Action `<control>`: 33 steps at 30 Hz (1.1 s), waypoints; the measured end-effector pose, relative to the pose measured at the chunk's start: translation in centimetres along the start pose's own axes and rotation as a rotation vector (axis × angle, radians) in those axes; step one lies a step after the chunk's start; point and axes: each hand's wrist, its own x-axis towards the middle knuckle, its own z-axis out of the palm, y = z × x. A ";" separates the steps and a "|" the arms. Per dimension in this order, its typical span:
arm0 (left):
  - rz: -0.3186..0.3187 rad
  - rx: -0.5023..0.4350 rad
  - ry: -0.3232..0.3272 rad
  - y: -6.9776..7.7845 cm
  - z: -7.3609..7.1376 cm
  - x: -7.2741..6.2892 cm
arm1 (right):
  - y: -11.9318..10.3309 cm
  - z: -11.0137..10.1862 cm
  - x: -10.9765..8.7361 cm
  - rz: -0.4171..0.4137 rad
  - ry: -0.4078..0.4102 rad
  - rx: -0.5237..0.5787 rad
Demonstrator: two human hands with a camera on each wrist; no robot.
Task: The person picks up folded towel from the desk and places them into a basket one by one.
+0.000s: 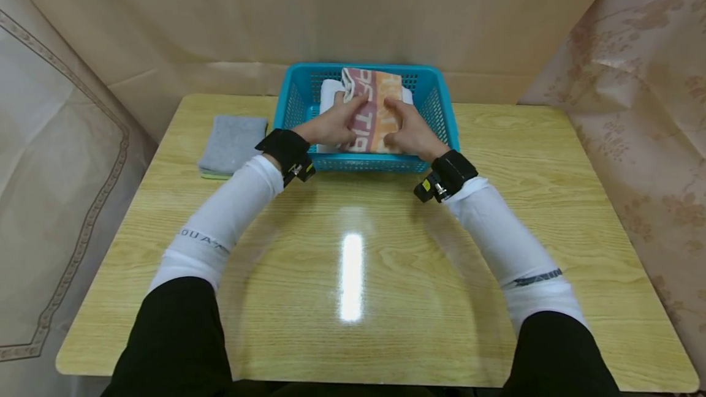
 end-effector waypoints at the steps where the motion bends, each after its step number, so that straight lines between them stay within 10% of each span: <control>1: -0.004 -0.007 0.002 0.0 0.1 0.0 | 0.0 0.0 0.0 0.000 -0.001 -0.011; 10: -0.111 0.019 -0.003 -0.6 1.0 0.4 | 0.7 0.0 -0.2 0.103 -0.035 -0.182; 26: -0.117 0.499 -0.064 -0.5 1.0 0.3 | 0.4 -0.6 -1.1 0.148 -0.233 -0.324; 33: -0.120 0.531 -0.145 -0.7 0.8 0.4 | 0.4 -1.0 -1.0 0.134 -0.292 -0.388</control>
